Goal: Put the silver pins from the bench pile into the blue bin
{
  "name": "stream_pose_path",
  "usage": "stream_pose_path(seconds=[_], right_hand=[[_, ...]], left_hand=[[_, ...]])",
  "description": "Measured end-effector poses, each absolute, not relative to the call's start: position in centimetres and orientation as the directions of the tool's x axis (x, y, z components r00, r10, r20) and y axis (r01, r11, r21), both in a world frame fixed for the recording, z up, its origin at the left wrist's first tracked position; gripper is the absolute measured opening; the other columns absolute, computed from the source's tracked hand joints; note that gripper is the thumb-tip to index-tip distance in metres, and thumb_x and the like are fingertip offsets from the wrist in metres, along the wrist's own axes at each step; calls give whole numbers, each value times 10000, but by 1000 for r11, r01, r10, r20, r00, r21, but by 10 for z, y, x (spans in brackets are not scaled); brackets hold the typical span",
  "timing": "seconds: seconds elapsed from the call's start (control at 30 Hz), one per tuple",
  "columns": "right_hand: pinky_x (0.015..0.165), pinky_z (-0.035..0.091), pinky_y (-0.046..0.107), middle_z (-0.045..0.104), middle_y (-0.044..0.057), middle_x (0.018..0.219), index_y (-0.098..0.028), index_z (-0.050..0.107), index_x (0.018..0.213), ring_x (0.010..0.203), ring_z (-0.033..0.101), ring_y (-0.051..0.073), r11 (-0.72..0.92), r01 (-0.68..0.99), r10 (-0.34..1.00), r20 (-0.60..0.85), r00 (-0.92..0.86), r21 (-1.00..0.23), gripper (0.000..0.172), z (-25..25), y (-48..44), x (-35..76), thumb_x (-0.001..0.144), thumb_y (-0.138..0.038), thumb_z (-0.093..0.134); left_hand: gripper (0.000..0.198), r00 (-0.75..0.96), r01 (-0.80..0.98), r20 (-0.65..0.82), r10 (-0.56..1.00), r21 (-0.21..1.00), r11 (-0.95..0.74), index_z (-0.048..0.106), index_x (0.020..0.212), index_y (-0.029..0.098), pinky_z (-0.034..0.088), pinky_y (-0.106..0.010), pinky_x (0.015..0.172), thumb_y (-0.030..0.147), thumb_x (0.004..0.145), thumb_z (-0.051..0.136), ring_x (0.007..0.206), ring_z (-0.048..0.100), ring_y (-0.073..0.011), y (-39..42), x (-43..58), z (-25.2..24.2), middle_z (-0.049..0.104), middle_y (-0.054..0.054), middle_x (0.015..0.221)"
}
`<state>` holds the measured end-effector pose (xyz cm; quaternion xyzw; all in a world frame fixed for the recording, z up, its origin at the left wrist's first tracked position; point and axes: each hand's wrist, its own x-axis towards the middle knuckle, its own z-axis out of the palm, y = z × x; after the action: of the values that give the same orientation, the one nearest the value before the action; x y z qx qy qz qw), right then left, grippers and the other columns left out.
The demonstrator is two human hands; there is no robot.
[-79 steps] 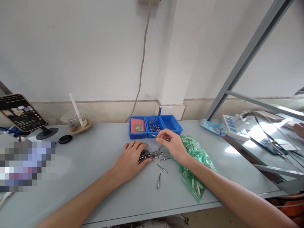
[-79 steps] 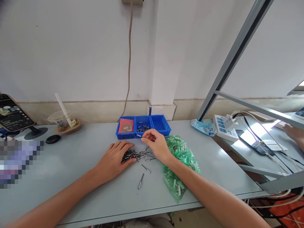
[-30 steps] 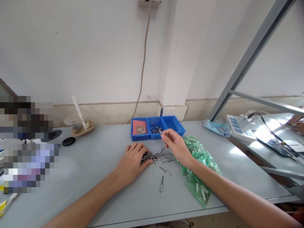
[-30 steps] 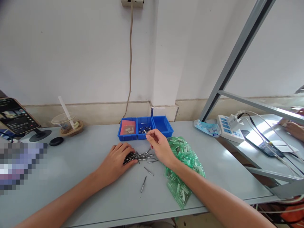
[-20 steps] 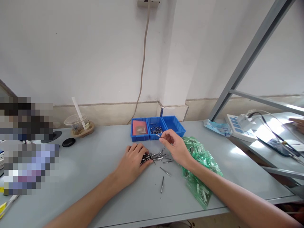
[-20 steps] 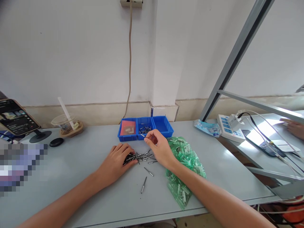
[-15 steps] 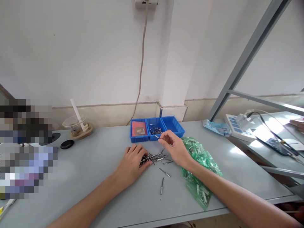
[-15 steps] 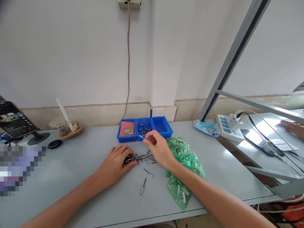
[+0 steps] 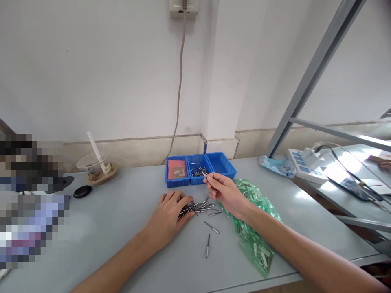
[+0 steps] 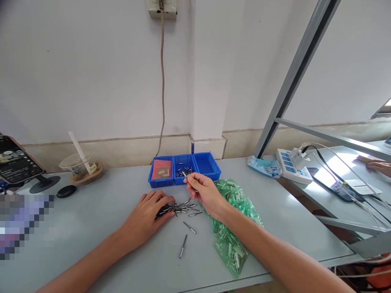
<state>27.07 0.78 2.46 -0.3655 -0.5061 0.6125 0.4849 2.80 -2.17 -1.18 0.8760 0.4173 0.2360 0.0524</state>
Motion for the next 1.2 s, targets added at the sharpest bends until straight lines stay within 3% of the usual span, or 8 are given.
stream_pose_path(seconds=[0.3, 0.73, 0.93, 1.07, 1.2], right_hand=[[607, 352, 285, 548, -11, 839, -211, 710, 923, 642, 393, 114, -25, -243, 965, 41, -260, -970, 306, 24, 8, 272, 928, -511, 768], [599, 361, 265, 561, -8, 828, -196, 681, 921, 651, 437, 109, 32, -111, 974, 56, -220, -993, 331, 25, 9, 271, 968, -523, 709], [616, 383, 294, 568, -5, 840, -221, 640, 943, 664, 464, 136, 195, 109, 970, 175, -169, -975, 295, 23, 8, 271, 1037, -496, 593], [674, 400, 310, 568, -6, 840, -243, 605, 960, 738, 492, 167, 372, 306, 928, 345, -141, -876, 212, 25, 3, 270, 1048, -434, 587], [663, 394, 306, 568, -21, 806, -251, 594, 973, 736, 504, 172, 401, 407, 915, 375, -147, -821, 135, 26, -1, 269, 1019, -372, 633]], left_hand=[[152, 541, 694, 371, 755, 309, -650, 643, 1160, 258, 452, -418, 906, 371, 1059, 620, 1027, 583, -243, -21, 28, -13, 630, -40, 1150], [163, 532, 697, 379, 757, 312, -646, 611, 1005, 219, 423, -399, 865, 371, 1030, 663, 960, 560, -241, -21, 31, -12, 631, -31, 1057], [189, 527, 698, 380, 760, 316, -642, 599, 961, 211, 415, -388, 836, 376, 1026, 663, 936, 556, -240, -20, 32, -11, 631, -32, 1019], [194, 522, 697, 376, 765, 328, -637, 597, 937, 208, 409, -385, 835, 364, 1017, 680, 929, 559, -237, -19, 32, -13, 632, -25, 1006], [200, 526, 689, 387, 757, 327, -646, 603, 933, 208, 408, -382, 830, 373, 1020, 675, 915, 561, -237, -19, 31, -15, 632, -24, 990]])
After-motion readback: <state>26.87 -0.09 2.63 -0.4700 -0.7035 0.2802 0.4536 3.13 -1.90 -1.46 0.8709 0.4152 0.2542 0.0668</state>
